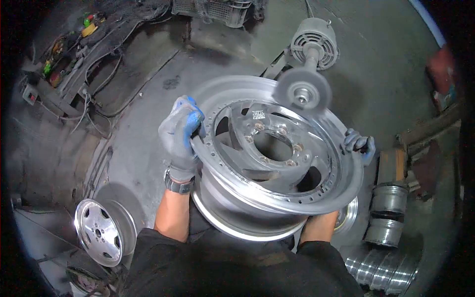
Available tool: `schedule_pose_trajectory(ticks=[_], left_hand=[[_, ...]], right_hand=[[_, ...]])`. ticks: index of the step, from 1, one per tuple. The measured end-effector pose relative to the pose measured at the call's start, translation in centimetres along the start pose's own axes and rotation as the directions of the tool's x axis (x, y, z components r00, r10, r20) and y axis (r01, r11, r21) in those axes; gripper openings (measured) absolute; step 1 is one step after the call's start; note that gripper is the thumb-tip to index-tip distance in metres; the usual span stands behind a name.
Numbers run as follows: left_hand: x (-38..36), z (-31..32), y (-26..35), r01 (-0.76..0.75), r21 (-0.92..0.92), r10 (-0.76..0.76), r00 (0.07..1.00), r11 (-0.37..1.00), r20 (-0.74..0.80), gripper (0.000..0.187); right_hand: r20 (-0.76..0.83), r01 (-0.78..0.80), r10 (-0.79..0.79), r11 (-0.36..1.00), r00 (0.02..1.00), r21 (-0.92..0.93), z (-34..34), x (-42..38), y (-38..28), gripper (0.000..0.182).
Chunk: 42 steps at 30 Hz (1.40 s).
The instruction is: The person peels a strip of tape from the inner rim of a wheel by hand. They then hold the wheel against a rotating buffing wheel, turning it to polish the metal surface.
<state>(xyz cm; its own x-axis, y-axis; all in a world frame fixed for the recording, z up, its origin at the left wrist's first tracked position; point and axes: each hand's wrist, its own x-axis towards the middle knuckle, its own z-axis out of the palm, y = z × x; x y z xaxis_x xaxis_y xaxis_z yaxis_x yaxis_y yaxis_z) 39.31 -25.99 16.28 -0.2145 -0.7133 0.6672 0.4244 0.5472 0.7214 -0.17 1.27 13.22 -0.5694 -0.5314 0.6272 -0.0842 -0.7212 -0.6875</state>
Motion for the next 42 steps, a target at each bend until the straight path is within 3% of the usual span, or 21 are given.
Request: schedule_pose_trajectory(ticks=[5,7,14,16,20,25,32,34,42], left_hand=[[0.2,0.1,0.4,0.001,0.03,-0.001,1.0,1.0,0.026,0.022],[0.4,0.3,0.1,-0.073,0.045,0.072,0.997,0.996,0.019,0.023],[-0.1,0.6,1.4,-0.053,0.117,0.053,0.999,0.992,0.005,0.025],[-0.2,0.7,2.1,0.022,0.096,-0.022,1.0,0.995,-0.009,0.026],[0.1,1.1,1.9,0.034,0.075,-0.033,0.999,0.997,-0.015,0.028],[0.1,0.9,1.8,-0.088,0.159,0.088,0.996,0.983,0.01,0.028],[-0.2,0.8,1.9,-0.041,0.108,0.043,0.999,0.993,-0.018,0.028],[-0.1,0.8,1.9,-0.137,0.182,0.137,0.991,0.974,0.014,0.028],[-0.5,1.0,2.5,-0.054,0.144,0.056,0.998,0.988,-0.012,0.026]], right_hand=[[-0.081,0.038,-0.037,0.999,0.996,0.011,-0.1,-0.2,0.1,0.053],[-0.079,0.046,-0.045,0.999,0.996,0.013,0.0,-0.1,0.0,0.054],[-0.105,0.01,-0.003,0.998,0.995,0.069,0.4,0.2,0.6,0.054],[-0.159,0.038,-0.03,0.998,0.987,0.047,-0.1,-0.1,1.2,0.053],[-0.194,0.037,-0.032,0.999,0.981,0.025,-0.1,-0.5,1.1,0.053],[-0.194,0.029,-0.021,0.999,0.981,0.037,0.4,-0.5,1.0,0.053],[-0.198,0.017,-0.007,0.999,0.98,0.05,0.5,-0.5,1.2,0.052],[-0.203,0.026,-0.013,0.998,0.979,0.058,0.3,-0.4,1.3,0.052],[-0.221,0.017,-0.004,0.998,0.975,0.055,0.3,-0.7,1.0,0.052]])
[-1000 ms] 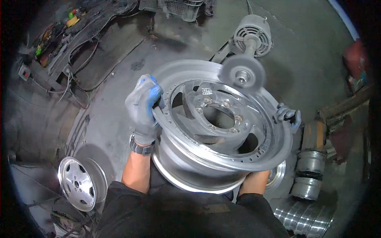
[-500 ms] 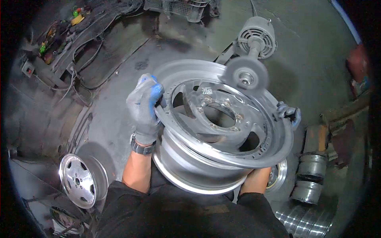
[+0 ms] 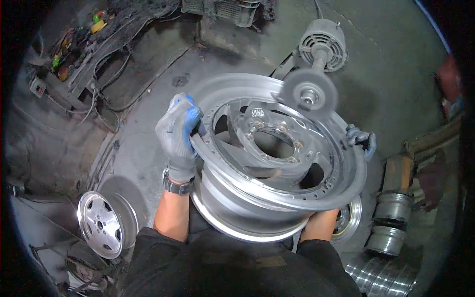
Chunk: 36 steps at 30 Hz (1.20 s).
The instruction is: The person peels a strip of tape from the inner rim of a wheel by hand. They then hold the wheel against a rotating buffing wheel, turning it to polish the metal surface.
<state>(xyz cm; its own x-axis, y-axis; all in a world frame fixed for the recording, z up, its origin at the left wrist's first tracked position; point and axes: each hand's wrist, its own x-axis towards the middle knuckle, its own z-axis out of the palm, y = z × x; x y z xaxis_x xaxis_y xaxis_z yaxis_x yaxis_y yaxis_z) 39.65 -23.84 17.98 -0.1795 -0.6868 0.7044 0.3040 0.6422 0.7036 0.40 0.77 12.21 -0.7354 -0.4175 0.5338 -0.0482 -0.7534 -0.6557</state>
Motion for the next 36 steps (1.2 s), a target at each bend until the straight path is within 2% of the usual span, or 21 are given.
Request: schedule_pose_trajectory(ticks=[2,4,11,14,17,20,22,25,29,31,32,34,36], left_hand=[[0.2,0.0,-0.5,-0.007,0.003,0.007,1.0,1.0,0.019,0.026],[0.4,-0.2,-1.5,-0.107,0.018,0.107,0.993,0.994,0.046,0.026],[0.8,-0.1,-3.7,0.009,-0.087,-0.003,0.998,0.996,0.061,0.026],[0.7,-0.1,-3.9,0.059,-0.137,-0.053,0.998,0.989,0.046,0.027],[0.6,-0.3,-3.4,0.019,-0.092,-0.017,1.0,0.996,0.024,0.027],[0.3,0.0,-2.6,0.075,-0.082,-0.075,0.997,0.994,0.003,0.027],[0.1,0.0,-2.2,0.005,-0.082,-0.005,1.0,0.997,0.002,0.027],[-0.2,-0.2,-1.0,0.017,0.009,-0.018,0.999,1.0,0.033,0.027],[-0.5,0.3,0.3,-0.005,0.051,0.003,1.0,0.999,0.028,0.028],[-0.8,0.4,1.2,0.057,0.089,-0.057,0.998,0.994,0.0,0.027],[-0.9,0.5,1.6,0.076,0.102,-0.076,0.997,0.992,-0.008,0.027],[-0.9,0.5,1.7,0.065,0.076,-0.065,0.998,0.995,0.003,0.026],[-1.0,0.0,1.4,0.033,0.11,-0.037,0.998,0.993,0.042,0.03]], right_hand=[[-0.007,0.004,-0.005,1.0,1.0,-0.014,0.2,-0.1,-0.2,0.052],[-0.019,0.01,-0.01,1.0,1.0,-0.026,0.4,0.0,-0.6,0.052],[-0.011,0.07,-0.072,0.988,0.997,-0.139,0.8,-0.7,-1.3,0.05],[0.087,0.079,-0.068,0.988,0.994,-0.132,-0.1,-0.5,-1.7,0.05],[0.105,0.071,-0.059,0.991,0.993,-0.118,-0.1,-0.6,-1.6,0.05],[0.089,0.054,-0.048,0.997,0.995,-0.062,-0.4,-0.1,-1.1,0.05],[0.117,0.046,-0.038,0.996,0.992,-0.072,-0.4,0.2,-0.9,0.05],[0.116,0.016,-0.014,1.0,0.993,-0.012,-0.2,0.3,-0.4,0.051],[0.168,-0.015,0.018,1.0,0.986,-0.022,-1.7,1.1,0.5,0.052],[0.19,0.032,-0.031,0.999,0.981,-0.002,-1.8,1.8,1.9,0.052],[0.186,0.035,-0.035,0.999,0.982,0.0,-1.4,2.0,2.5,0.052],[-0.079,-0.127,0.134,0.987,0.988,0.095,0.0,2.6,3.9,0.051],[-0.018,-0.129,0.132,0.986,0.991,0.108,-1.1,3.6,4.6,0.049]])
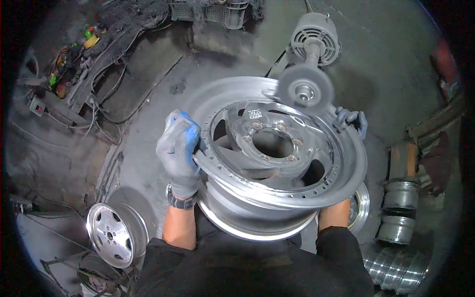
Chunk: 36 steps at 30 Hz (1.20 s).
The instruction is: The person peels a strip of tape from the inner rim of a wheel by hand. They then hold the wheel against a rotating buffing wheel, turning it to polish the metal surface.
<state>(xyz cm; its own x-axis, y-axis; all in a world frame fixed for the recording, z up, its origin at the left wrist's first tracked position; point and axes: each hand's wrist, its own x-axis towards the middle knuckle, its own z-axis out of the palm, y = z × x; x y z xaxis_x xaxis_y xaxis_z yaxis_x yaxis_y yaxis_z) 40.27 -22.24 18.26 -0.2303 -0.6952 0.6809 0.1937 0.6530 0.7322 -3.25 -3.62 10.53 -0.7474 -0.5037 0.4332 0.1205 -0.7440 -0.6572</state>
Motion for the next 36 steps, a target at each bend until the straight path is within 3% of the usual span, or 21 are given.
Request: schedule_pose_trajectory(ticks=[2,4,8,14,17,19,21,23,26,29,31,36], left_hand=[[0.1,-0.2,-0.4,-0.032,0.032,0.031,0.999,0.999,0.038,0.034],[0.4,0.3,-0.8,-0.024,-0.075,0.021,0.999,0.997,-0.047,0.026],[1.7,-0.3,-2.0,-0.015,-0.099,0.018,0.999,0.995,0.03,0.029],[2.9,-0.3,-5.8,0.233,-0.416,-0.201,0.972,0.879,0.122,0.033],[2.6,-0.2,-5.1,0.212,-0.358,-0.197,0.977,0.909,0.079,0.033],[2.4,-0.2,-5.2,0.071,-0.335,-0.058,0.997,0.939,0.051,0.033],[2.4,-0.5,-4.4,0.105,-0.312,-0.094,0.994,0.944,0.05,0.033],[2.0,-0.8,-3.6,0.143,-0.288,-0.134,0.99,0.947,0.051,0.032],[2.0,-0.6,-3.5,0.183,-0.286,-0.182,0.983,0.941,0.029,0.031],[2.2,-0.5,-3.8,0.154,-0.308,-0.149,0.988,0.939,0.039,0.029],[2.2,-0.3,-3.9,0.031,-0.278,-0.026,0.999,0.96,0.02,0.028],[1.8,-0.4,-2.9,0.046,-0.208,-0.047,0.999,0.977,0.002,0.026]], right_hand=[[0.163,-0.047,0.047,0.999,0.986,0.0,-0.7,0.4,-0.5,0.049],[0.197,-0.028,0.026,1.0,0.98,0.009,-0.6,-0.1,-1.2,0.049],[0.316,0.02,-0.008,0.999,0.949,-0.035,0.5,-1.7,-3.2,0.053],[0.184,0.115,-0.08,0.975,0.98,-0.189,2.7,-5.4,-6.4,0.054],[0.163,0.149,-0.121,0.974,0.979,-0.169,3.0,-5.3,-5.9,0.052],[0.165,0.141,-0.114,0.976,0.98,-0.165,2.7,-4.9,-5.6,0.052],[0.174,0.128,-0.1,0.979,0.98,-0.157,3.0,-4.3,-5.1,0.052],[0.048,0.109,-0.104,0.989,0.993,-0.101,3.6,-4.5,-4.6,0.051],[0.14,0.113,-0.097,0.988,0.985,-0.109,2.3,-3.8,-4.6,0.051],[0.09,0.134,-0.123,0.982,0.988,-0.135,3.0,-4.5,-5.1,0.052],[0.054,0.142,-0.136,0.979,0.989,-0.145,3.2,-4.8,-4.9,0.052],[0.058,0.153,-0.144,0.967,0.988,-0.203,2.3,-4.0,-3.9,0.053]])
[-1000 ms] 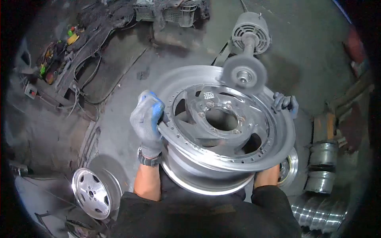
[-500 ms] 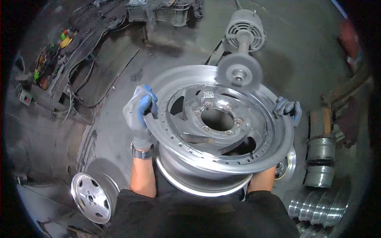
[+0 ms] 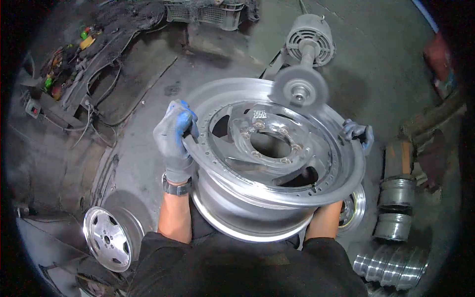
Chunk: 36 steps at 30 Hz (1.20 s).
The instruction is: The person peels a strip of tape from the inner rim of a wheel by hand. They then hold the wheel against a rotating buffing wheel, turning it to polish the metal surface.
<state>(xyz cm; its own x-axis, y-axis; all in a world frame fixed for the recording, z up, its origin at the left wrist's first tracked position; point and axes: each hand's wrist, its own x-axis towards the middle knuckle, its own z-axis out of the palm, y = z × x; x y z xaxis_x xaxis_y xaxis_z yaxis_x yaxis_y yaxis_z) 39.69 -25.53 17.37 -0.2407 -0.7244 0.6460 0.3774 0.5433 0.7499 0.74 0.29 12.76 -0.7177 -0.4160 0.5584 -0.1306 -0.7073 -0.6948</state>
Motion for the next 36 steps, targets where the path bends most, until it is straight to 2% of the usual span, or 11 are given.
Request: schedule_pose_trajectory(ticks=[5,8,10,14,16,20,24,26,28,31,36], left_hand=[[-0.3,0.0,0.7,0.006,0.134,-0.008,1.0,0.991,0.008,0.027],[-0.4,-0.2,0.6,-0.038,0.13,0.038,0.999,0.991,0.007,0.026],[-0.6,-0.2,1.1,0.04,0.06,-0.04,0.999,0.997,-0.013,0.025],[-0.6,0.0,1.3,0.033,0.069,-0.032,0.999,0.997,-0.017,0.025],[-0.4,0.0,1.7,-0.027,0.182,0.02,0.999,0.983,0.039,0.026],[-0.4,0.1,1.0,0.065,0.087,-0.066,0.998,0.994,0.009,0.025],[0.2,0.2,-0.2,-0.03,0.037,0.028,0.998,0.999,0.053,0.024],[0.3,0.5,-1.0,-0.057,0.044,0.054,0.995,0.997,0.078,0.025],[0.3,0.7,-1.5,-0.046,-0.05,0.049,0.997,0.998,0.06,0.026],[0.4,1.2,-0.5,0.003,-0.077,0.0,0.999,0.997,0.037,0.027],[-0.1,0.5,0.2,0.012,-0.004,-0.012,1.0,1.0,0.01,0.027]], right_hand=[[-0.097,-0.005,0.008,1.0,0.995,0.023,0.8,0.0,0.7,0.053],[-0.116,-0.008,0.012,0.999,0.993,0.031,0.8,-0.1,0.9,0.053],[-0.107,-0.012,0.017,0.999,0.994,0.042,0.7,-0.1,1.1,0.053],[-0.09,-0.02,0.026,0.997,0.996,0.072,-0.1,0.3,1.7,0.052],[-0.089,-0.013,0.019,0.997,0.996,0.072,-0.2,0.3,1.6,0.052],[-0.076,0.048,-0.05,0.998,0.996,-0.038,1.2,-0.8,-0.4,0.051],[-0.092,0.079,-0.087,0.993,0.992,-0.085,0.9,-1.4,-1.8,0.051],[-0.003,0.043,-0.043,0.998,0.999,-0.038,-0.2,-1.3,-2.3,0.052],[-0.001,0.058,-0.058,0.997,0.998,-0.053,-0.8,-1.3,-2.4,0.052],[0.011,0.066,-0.065,0.996,0.998,-0.066,-1.2,-0.9,-2.6,0.053],[0.019,0.024,-0.024,1.0,1.0,0.019,-0.5,-0.4,-1.6,0.053]])
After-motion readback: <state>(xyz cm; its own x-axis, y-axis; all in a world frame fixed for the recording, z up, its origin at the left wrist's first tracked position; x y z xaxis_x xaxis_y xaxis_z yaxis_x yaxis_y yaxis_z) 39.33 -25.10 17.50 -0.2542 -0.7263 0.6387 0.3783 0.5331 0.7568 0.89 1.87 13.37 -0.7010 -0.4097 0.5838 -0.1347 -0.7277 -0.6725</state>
